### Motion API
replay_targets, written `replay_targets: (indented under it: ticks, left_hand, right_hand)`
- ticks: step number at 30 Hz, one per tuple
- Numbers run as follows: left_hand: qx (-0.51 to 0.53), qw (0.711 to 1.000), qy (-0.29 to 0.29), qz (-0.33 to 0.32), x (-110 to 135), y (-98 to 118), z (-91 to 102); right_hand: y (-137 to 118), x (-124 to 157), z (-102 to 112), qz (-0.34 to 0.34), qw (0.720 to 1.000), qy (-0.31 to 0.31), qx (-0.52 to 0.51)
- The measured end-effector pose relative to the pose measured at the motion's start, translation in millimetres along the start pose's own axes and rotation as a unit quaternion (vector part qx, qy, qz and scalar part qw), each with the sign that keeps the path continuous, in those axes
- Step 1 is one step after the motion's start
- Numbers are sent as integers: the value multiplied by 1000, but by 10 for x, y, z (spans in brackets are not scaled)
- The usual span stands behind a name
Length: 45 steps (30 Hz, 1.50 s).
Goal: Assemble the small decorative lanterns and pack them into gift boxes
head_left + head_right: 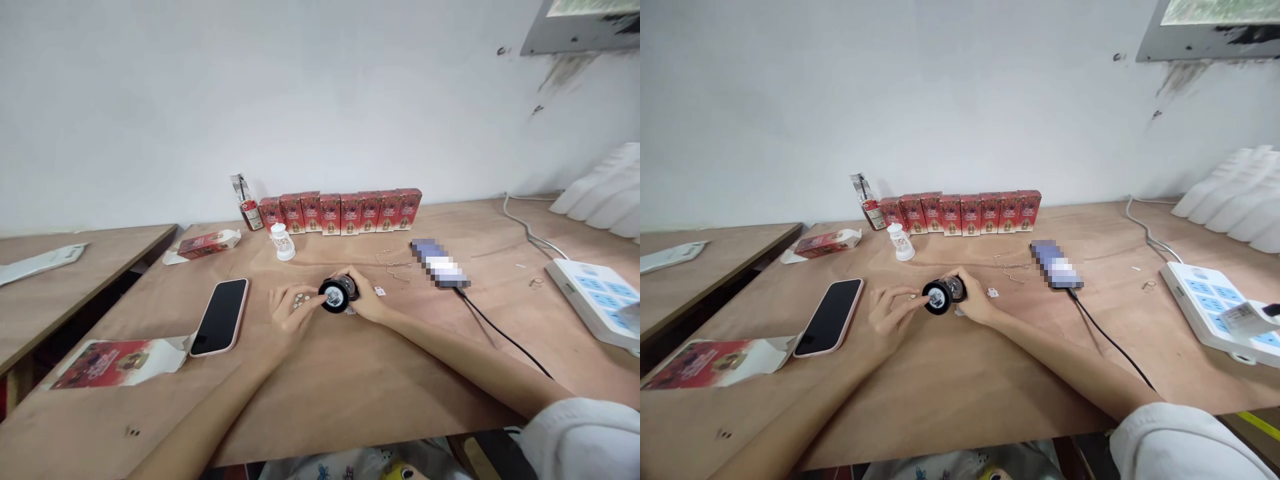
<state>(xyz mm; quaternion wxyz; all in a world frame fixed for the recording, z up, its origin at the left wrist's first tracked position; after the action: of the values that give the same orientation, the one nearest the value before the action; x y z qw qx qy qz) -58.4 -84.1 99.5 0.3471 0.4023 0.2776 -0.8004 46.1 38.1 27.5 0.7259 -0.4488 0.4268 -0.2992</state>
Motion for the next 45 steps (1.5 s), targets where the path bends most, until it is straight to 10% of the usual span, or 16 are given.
replay_targets:
  ticks: [21, 26, 34, 45]
  left_hand:
    - [-28, 996, -81, -41, 37, -12, -144]
    - [-24, 998, -38, 46, 73, -309, -82]
    - [102, 916, -306, 237, 651, -1081, -748]
    - [106, 915, -303, 243, 672, -950, -845]
  right_hand:
    - [17, -9, -67, -13, 999, -37, 13]
    - [124, -23, -20, -35, 999, -20, 2]
    - [392, -77, 149, -102, 992, 61, -42]
    - [481, -89, 146, -113, 990, 62, -50]
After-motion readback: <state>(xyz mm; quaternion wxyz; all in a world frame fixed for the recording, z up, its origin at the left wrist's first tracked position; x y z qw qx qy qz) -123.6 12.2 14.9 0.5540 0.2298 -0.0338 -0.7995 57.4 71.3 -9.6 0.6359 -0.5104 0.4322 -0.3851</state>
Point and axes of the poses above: each hand's wrist, its own x-axis away from the middle knuckle, its own z-axis out of the back of the hand, y = z × x, the point moved 10 cm from there along -x, towards the middle knuckle, and after that the axes turned 9 degrees about -z, right-handed, at the moved point
